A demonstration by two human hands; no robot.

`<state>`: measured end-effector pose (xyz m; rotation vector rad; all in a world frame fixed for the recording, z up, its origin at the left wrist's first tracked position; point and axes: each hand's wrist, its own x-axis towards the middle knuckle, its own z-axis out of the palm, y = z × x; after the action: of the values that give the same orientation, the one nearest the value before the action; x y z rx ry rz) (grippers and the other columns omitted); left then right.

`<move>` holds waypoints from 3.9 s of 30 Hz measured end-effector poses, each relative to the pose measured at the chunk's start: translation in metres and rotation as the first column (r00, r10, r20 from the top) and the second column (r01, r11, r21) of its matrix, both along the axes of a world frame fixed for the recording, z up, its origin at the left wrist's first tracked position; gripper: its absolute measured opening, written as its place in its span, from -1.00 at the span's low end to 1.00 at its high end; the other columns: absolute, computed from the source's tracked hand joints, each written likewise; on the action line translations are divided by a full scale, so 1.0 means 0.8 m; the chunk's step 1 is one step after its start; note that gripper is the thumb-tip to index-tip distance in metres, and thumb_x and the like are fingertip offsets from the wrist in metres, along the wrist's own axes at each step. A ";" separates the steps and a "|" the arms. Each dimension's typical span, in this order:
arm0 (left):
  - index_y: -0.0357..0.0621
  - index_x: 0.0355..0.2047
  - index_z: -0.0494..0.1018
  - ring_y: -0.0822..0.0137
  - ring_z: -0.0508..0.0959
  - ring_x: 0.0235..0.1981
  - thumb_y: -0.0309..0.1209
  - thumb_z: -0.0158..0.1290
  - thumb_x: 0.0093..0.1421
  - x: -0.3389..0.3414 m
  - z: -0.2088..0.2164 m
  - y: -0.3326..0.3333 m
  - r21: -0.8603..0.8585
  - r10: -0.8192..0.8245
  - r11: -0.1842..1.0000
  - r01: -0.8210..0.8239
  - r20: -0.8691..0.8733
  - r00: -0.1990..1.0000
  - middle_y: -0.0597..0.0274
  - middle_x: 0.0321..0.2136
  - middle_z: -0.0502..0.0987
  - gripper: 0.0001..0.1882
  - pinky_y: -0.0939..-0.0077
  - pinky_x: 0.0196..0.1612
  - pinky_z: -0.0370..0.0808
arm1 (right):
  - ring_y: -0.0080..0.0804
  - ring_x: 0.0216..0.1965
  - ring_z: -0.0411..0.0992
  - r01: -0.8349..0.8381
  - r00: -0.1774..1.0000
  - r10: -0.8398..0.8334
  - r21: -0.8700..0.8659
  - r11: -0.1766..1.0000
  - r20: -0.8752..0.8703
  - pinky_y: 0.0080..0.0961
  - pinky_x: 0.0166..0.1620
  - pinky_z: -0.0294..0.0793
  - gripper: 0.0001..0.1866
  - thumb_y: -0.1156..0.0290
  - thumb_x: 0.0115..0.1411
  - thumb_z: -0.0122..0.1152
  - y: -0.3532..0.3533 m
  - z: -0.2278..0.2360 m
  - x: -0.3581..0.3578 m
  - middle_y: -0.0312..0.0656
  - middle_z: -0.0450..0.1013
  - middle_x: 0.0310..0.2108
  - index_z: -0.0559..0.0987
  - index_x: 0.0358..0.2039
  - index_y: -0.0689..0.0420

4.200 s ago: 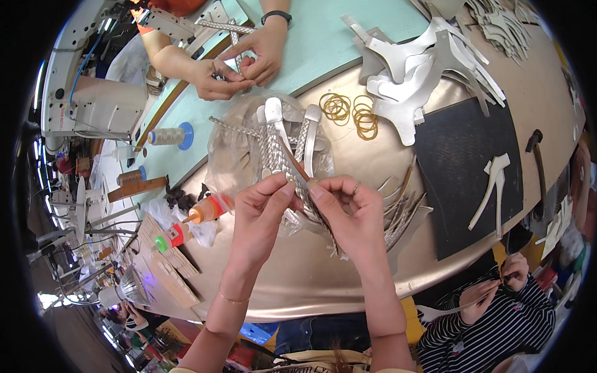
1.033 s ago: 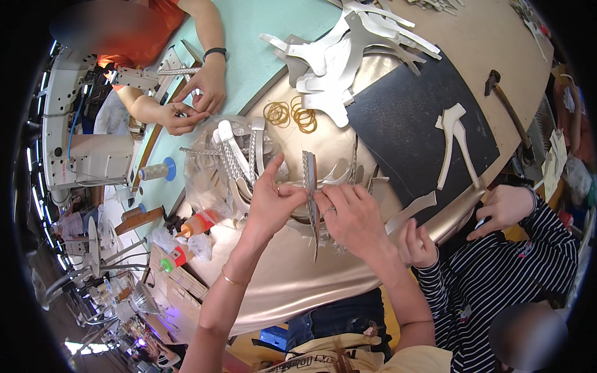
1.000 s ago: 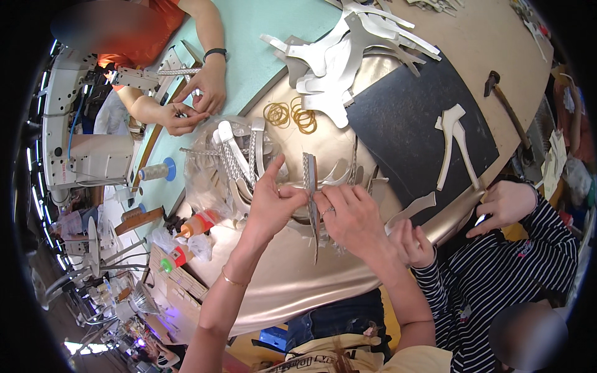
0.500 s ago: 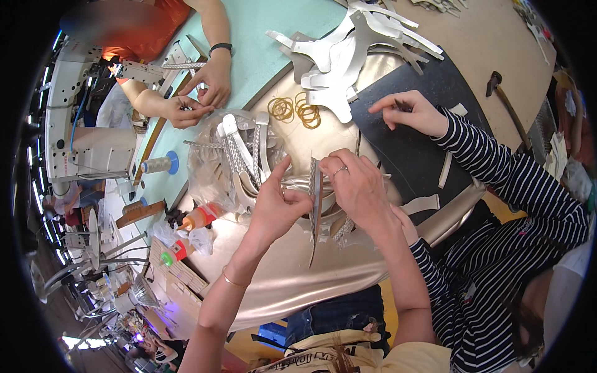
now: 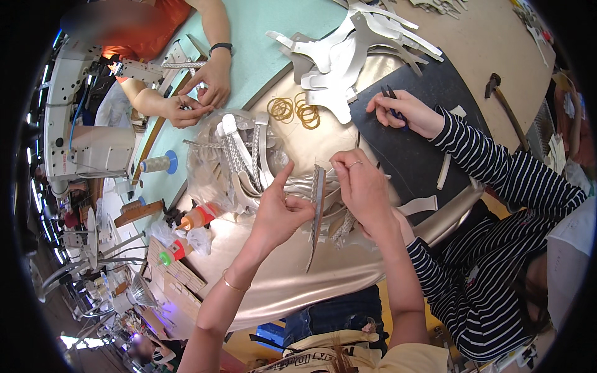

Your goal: The person aligns and folds braided straps on a workbench, then hands them to a coworker. They later gather and bundle flat leather-like strips, organizing them into a neat stack. The task involves repeated handling of straps and strips without visible final assembly.

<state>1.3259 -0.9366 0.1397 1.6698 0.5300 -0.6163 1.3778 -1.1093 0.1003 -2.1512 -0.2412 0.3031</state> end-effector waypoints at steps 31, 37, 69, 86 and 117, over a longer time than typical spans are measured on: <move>-0.32 0.34 -0.02 0.37 0.66 -0.31 -0.59 0.04 0.18 -0.028 0.016 0.025 0.101 0.087 0.987 -0.121 0.294 0.952 -0.04 -0.30 0.66 -0.25 0.56 -0.23 0.54 | -0.38 -0.06 0.41 -0.071 0.989 0.099 0.243 0.968 -0.106 -0.45 -0.02 0.40 -0.61 0.49 0.19 0.25 0.004 0.043 -0.010 -0.11 0.37 -0.01 0.43 0.03 0.16; -0.22 0.35 0.00 0.24 0.68 -0.29 -0.57 0.10 0.15 -0.041 0.027 0.004 0.383 -0.016 0.909 -0.164 0.424 0.905 0.04 -0.30 0.66 -0.21 0.49 -0.18 0.54 | -0.65 -0.31 0.45 0.336 0.817 0.072 0.573 0.747 -0.573 -0.72 -0.20 0.45 -0.63 0.48 0.25 0.21 0.041 0.019 -0.042 -0.24 0.47 -0.29 0.41 0.03 0.32; -0.30 0.24 0.13 0.24 0.65 -0.23 -0.59 0.04 0.24 -0.022 0.004 0.158 -0.583 0.767 0.535 -0.612 0.031 0.641 -0.01 -0.20 0.60 -0.42 0.34 -0.16 0.64 | -0.67 -0.34 0.40 -0.006 0.914 0.297 0.722 0.692 -0.278 -0.67 -0.19 0.40 -0.58 0.61 0.20 0.18 0.219 0.027 0.046 -0.31 0.50 -0.37 0.44 0.09 0.34; -0.32 0.25 0.14 0.52 0.57 -0.16 -0.63 0.12 0.21 -0.019 -0.024 0.175 -0.418 0.723 0.665 -0.619 0.155 0.673 0.04 -0.19 0.61 -0.38 0.68 -0.08 0.51 | -0.67 -0.35 0.38 -0.036 0.937 0.253 0.652 0.757 -0.241 -0.68 -0.19 0.37 -0.51 0.64 0.16 0.17 0.248 0.001 0.059 -0.32 0.46 -0.40 0.37 0.14 0.30; -0.33 0.29 0.07 0.47 0.57 -0.13 -0.63 0.11 0.21 -0.024 -0.019 0.167 -0.381 0.723 0.679 -0.627 0.200 0.661 -0.02 -0.16 0.60 -0.32 0.64 -0.06 0.52 | -0.66 -0.36 0.33 -0.088 0.936 0.291 0.665 0.742 -0.200 -0.68 -0.22 0.32 -0.31 0.65 0.07 0.22 0.243 0.001 0.041 -0.31 0.40 -0.37 0.21 0.22 0.24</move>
<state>1.3070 -0.8026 0.1249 1.1307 0.7275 0.1626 1.4105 -0.9152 0.1008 -1.3646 -0.3414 0.5634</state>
